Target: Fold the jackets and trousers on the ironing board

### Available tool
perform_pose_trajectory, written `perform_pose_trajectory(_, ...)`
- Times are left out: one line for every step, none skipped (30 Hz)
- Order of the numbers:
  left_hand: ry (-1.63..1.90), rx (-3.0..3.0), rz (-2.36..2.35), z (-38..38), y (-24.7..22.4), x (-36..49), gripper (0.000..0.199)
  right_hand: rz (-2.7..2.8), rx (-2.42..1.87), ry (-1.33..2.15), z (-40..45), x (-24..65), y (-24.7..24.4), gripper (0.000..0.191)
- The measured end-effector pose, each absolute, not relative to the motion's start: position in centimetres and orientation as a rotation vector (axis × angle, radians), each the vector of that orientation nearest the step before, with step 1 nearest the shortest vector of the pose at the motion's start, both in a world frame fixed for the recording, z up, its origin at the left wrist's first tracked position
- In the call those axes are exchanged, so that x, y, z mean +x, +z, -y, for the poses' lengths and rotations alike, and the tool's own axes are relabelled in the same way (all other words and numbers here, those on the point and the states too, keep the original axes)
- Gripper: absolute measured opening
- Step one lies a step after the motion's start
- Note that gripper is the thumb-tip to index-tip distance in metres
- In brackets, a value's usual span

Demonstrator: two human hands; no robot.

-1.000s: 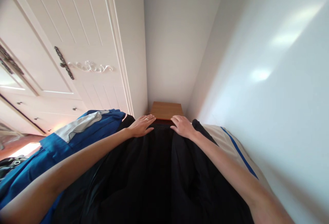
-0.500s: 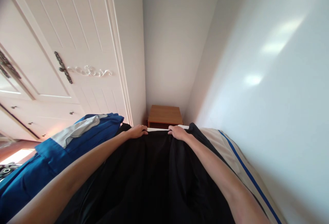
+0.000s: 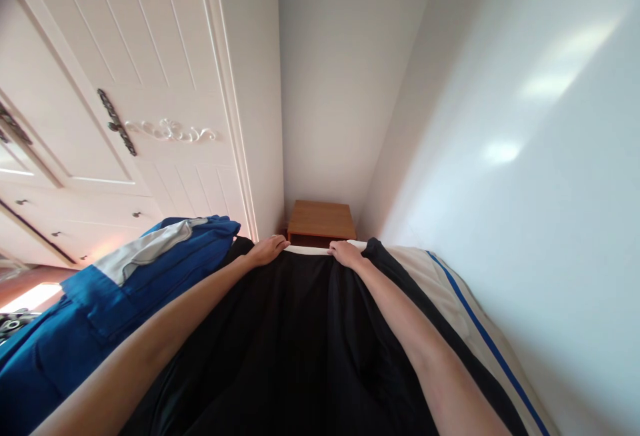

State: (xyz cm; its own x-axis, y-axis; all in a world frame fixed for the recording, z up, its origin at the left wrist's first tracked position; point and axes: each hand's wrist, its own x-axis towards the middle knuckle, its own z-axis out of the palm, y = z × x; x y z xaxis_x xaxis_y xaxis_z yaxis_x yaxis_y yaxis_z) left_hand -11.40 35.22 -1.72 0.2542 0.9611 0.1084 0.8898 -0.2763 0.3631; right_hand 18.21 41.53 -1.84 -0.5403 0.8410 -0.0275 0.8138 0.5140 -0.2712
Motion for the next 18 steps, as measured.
perform_pose_trajectory(0.437,2.343,-1.689,-34.9,-1.2,-12.0,0.047,2.641,-1.434,0.355,-41.2,18.5,-1.4,0.028)
perform_pose_trajectory(0.380,2.398,-1.640,-34.5,-0.5,-12.8,0.048,2.640,-1.417,0.332,-41.0,19.1,-0.8,0.031)
perform_pose_trajectory(0.285,2.453,-1.591,-34.3,0.2,-13.7,0.049,2.644,-1.395,0.313,-40.9,19.8,-0.2,0.035)
perform_pose_trajectory(0.167,2.495,-1.547,-34.1,0.9,-14.7,0.049,2.659,-1.371,0.295,-40.9,20.8,0.4,0.036)
perform_pose_trajectory(0.050,2.517,-1.516,-34.0,1.4,-15.7,0.049,2.687,-1.353,0.282,-41.0,21.9,1.1,0.035)
perform_pose_trajectory(-0.038,2.526,-1.496,-33.9,1.9,-16.7,0.048,2.730,-1.350,0.275,-41.1,23.2,1.6,0.033)
perform_pose_trajectory(-0.093,2.527,-1.491,-33.8,2.2,-17.5,0.049,2.782,-1.364,0.277,-41.3,24.5,2.1,0.030)
perform_pose_trajectory(-0.119,2.523,-1.505,-33.7,2.4,-18.1,0.051,2.826,-1.394,0.279,-41.5,25.8,2.4,0.029)
perform_pose_trajectory(-0.132,2.517,-1.531,-33.7,2.4,-18.6,0.055,2.843,-1.446,0.271,-41.6,27.0,2.6,0.033)
perform_pose_trajectory(-0.150,2.513,-1.564,-33.6,2.3,-18.7,0.058,2.822,-1.516,0.253,-41.7,28.1,2.7,0.041)
perform_pose_trajectory(-0.180,2.508,-1.603,-33.6,2.2,-18.7,0.057,2.764,-1.593,0.226,-41.7,29.0,2.7,0.049)
perform_pose_trajectory(-0.221,2.498,-1.641,-33.6,2.1,-18.6,0.052,2.674,-1.672,0.203,-41.6,29.8,2.6,0.056)
perform_pose_trajectory(-0.260,2.486,-1.671,-33.6,1.9,-18.3,0.043,2.571,-1.735,0.204,-41.4,30.4,2.5,0.060)
perform_pose_trajectory(-0.285,2.477,-1.695,-33.6,1.9,-18.0,0.032,2.473,-1.784,0.242,-41.2,30.8,2.4,0.059)
perform_pose_trajectory(-0.289,2.477,-1.710,-33.6,1.9,-17.8,0.023,2.389,-1.814,0.315,-41.0,31.2,2.4,0.052)
perform_pose_trajectory(-0.264,2.484,-1.719,-33.6,2.1,-17.7,0.019,2.304,-1.824,0.408,-40.8,31.6,2.5,0.042)
perform_pose_trajectory(-0.217,2.490,-1.720,-33.6,2.3,-17.8,0.018,2.214,-1.820,0.491,-40.7,32.1,2.7,0.032)
perform_pose_trajectory(-0.159,2.485,-1.717,-33.6,2.7,-18.1,0.019,2.130,-1.811,0.551,-40.6,32.6,3.0,0.026)
